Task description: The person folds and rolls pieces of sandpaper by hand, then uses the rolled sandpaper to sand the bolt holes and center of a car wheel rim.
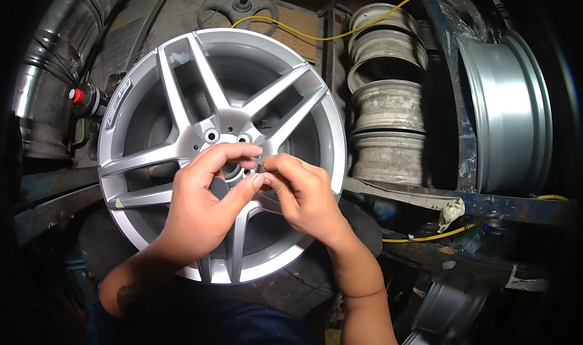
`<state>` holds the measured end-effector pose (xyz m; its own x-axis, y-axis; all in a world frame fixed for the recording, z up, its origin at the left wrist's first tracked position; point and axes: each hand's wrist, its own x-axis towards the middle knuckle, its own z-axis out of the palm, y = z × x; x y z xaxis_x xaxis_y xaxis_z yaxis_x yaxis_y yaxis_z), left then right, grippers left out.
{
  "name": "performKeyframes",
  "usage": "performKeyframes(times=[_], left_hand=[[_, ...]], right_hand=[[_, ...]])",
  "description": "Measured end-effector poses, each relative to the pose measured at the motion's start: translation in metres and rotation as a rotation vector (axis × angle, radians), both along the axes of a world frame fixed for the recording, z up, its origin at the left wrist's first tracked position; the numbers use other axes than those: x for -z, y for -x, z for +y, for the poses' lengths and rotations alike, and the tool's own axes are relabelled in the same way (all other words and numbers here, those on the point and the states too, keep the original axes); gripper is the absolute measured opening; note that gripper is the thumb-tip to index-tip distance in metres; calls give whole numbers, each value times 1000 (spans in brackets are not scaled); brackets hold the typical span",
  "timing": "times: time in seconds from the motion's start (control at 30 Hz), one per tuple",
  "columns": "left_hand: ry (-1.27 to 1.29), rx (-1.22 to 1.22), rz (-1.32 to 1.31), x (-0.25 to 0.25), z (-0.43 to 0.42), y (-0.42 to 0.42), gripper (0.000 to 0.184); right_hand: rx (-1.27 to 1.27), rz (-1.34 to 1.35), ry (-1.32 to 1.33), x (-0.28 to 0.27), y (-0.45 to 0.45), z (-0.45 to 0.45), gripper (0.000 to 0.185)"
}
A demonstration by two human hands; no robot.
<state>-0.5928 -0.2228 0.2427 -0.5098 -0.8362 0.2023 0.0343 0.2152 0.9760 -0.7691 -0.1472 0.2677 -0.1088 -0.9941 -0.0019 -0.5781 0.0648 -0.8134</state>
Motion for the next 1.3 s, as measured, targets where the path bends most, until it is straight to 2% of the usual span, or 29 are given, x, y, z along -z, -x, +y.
performKeyframes(times=[0.03,0.13,0.23,0.43,0.7,1.0,1.17,1.3], left_hand=[[-33,9,-20,-7,-1,-1,21],[-173,88,-127,-15,-3,-7,21],[-158,23,16,-3,0,-1,18],[-278,81,-102,-10,-5,-5,8],[-353,87,-26,-11,-9,-7,8],[-240,117,43,-11,-15,-9,7],[-125,72,74,-4,-13,-5,10],[-162,90,25,-7,-12,-6,8]], right_hand=[[-12,35,16,-1,0,1,9],[-56,123,49,-2,0,1,14],[-89,164,70,-4,1,1,18],[-103,221,132,-4,-1,1,19],[-52,267,254,-2,-11,2,16],[24,-170,142,4,-7,1,8],[-7,-163,145,8,-4,2,10],[-34,-116,157,6,-4,2,10]])
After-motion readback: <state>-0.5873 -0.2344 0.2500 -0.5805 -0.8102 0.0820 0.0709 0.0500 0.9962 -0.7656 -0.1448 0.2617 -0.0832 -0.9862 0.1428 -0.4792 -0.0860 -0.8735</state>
